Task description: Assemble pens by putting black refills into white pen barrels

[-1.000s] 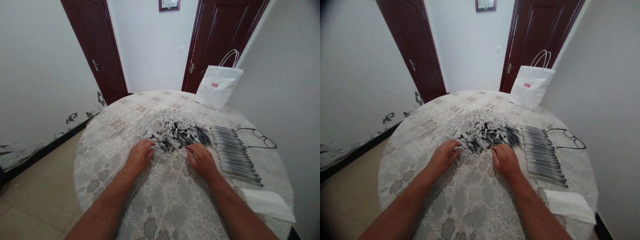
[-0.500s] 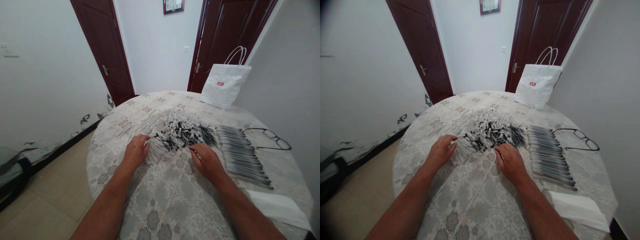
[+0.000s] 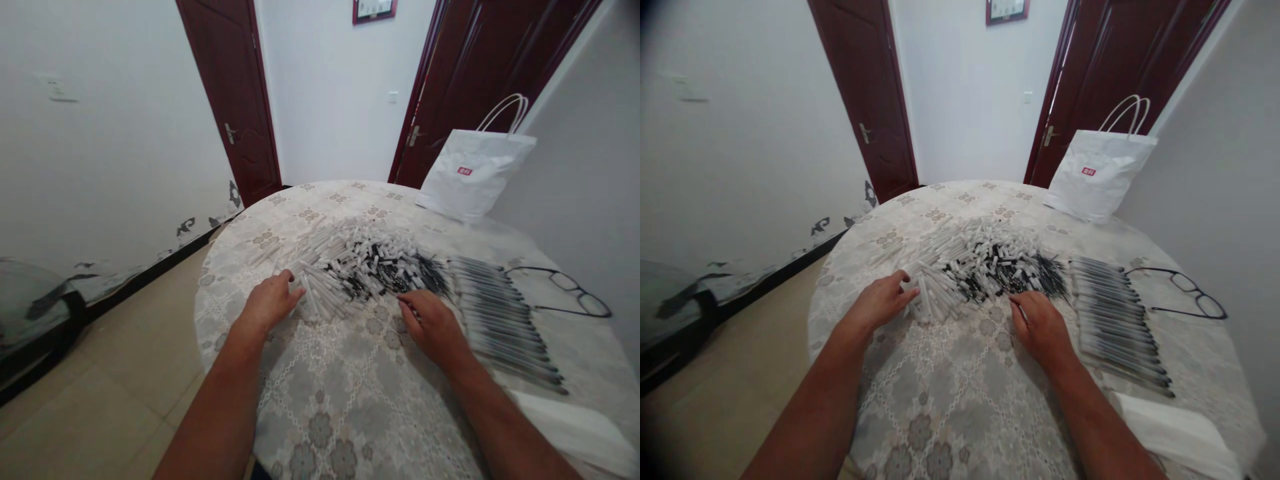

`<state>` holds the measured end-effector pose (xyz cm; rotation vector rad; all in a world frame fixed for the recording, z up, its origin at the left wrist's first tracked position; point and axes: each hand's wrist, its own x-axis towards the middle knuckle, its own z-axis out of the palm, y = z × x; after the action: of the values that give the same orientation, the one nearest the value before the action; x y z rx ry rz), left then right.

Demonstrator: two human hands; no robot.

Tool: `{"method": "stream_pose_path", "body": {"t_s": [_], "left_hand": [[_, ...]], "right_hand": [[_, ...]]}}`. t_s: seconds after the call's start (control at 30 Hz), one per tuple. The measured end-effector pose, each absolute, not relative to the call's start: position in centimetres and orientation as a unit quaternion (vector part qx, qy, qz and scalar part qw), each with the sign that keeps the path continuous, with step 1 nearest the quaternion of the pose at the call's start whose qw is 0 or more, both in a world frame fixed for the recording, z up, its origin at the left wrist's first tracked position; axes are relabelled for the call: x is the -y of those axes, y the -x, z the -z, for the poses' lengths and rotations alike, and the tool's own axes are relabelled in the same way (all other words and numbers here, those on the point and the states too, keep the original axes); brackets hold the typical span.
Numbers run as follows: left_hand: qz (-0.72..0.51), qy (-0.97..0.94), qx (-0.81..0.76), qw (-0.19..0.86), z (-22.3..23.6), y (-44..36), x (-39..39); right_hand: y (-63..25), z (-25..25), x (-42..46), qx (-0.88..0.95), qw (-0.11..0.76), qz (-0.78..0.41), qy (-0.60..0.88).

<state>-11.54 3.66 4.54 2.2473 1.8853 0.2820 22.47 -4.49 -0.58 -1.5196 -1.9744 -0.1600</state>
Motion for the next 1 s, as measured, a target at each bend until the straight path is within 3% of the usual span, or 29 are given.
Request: {"method": "stream_pose_path", "body": {"t_s": [0.37,1.0], "left_hand": [[-0.111,-0.787,-0.585,0.160,-3.2,10.8,-3.8],[-0.235,-0.784,-0.487,0.304,-3.6,10.1,-3.5]], "right_hand": [[-24.5,2.2,3.4,0.652,0.249,0.097,0.709],[-22.9,2.3,3.6,0.641,0.160,0.172,0.731]]}}
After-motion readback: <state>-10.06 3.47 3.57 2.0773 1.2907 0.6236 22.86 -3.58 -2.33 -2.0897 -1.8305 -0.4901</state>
